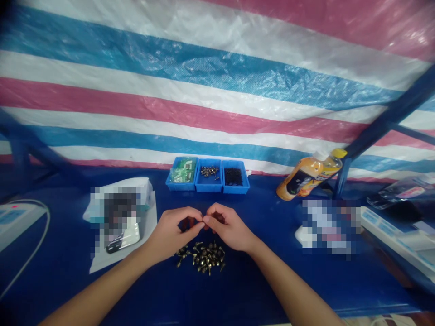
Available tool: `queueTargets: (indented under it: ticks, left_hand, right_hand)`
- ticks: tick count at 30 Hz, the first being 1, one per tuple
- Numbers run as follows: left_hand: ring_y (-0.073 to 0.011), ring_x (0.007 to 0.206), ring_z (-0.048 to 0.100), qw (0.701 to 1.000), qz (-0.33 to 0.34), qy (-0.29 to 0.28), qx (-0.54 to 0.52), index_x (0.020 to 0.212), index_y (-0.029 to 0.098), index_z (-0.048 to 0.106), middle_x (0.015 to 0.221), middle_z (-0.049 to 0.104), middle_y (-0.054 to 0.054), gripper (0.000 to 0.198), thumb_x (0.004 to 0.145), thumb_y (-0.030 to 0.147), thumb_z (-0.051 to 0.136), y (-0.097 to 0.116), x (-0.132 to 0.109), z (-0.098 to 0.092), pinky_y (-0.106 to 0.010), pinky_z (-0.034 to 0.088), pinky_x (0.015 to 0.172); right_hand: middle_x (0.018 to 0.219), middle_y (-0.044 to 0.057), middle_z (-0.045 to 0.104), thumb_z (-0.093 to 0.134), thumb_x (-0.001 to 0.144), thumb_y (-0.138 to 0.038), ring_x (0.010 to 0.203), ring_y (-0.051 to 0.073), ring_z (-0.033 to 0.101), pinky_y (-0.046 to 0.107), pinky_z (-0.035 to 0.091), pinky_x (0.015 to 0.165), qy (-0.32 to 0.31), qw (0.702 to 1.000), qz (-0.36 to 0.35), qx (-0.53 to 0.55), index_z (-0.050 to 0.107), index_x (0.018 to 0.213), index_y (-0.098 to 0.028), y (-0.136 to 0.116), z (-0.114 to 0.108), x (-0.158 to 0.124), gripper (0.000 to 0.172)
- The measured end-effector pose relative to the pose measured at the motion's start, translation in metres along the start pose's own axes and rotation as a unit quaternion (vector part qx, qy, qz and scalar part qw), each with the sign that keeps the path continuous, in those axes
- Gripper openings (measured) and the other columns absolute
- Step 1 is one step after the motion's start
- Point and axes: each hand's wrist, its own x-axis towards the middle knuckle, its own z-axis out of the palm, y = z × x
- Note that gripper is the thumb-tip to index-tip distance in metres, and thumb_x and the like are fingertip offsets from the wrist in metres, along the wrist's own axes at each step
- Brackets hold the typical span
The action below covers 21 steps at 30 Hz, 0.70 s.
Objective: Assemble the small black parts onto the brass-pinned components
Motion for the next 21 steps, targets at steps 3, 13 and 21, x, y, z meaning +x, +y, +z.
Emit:
queueTargets:
  ticks: [3, 13, 21]
  left_hand:
    - [-0.0083, 0.059, 0.052, 1.0, -0.008, 0.01, -0.005, 0.083, 0.022, 0.067, 0.071, 0.066, 0.005, 0.006, 0.087, 0.02, 0.063, 0.0009, 0.0005, -0.0004, -0.022, 0.04, 0.059]
    - [-0.0085, 0.061, 0.051, 0.999, -0.022, -0.004, -0.031, 0.091, 0.021, 0.067, 0.073, 0.061, 0.004, 0.01, 0.091, 0.029, 0.059, 0.0035, 0.0007, -0.0043, -0.022, 0.041, 0.06]
    - [-0.0087, 0.062, 0.052, 0.999, -0.02, -0.018, -0.04, 0.092, 0.021, 0.066, 0.077, 0.062, 0.002, 0.011, 0.093, 0.028, 0.057, 0.002, 0.0019, -0.0041, -0.022, 0.041, 0.06]
  right_hand:
    - [0.078, 0.0, 0.061, 0.057, 0.095, -0.044, 0.068, 0.012, 0.054, 0.025, 0.043, 0.065, -0.01, 0.999, -0.004, -0.036, 0.057, 0.086, -0.018, 0.0002, 0.0, -0.0011, 0.027]
    - [0.067, -0.001, 0.058, 0.053, 0.097, -0.045, 0.064, 0.012, 0.053, 0.025, 0.041, 0.065, 0.025, 0.998, -0.019, -0.052, 0.057, 0.07, -0.016, -0.0044, -0.0003, -0.0011, 0.039]
    - [0.054, -0.003, 0.051, 0.052, 0.097, -0.046, 0.053, 0.01, 0.044, 0.026, 0.034, 0.057, 0.065, 0.996, -0.005, -0.054, 0.051, 0.056, -0.017, 0.0, -0.0026, 0.0002, 0.05]
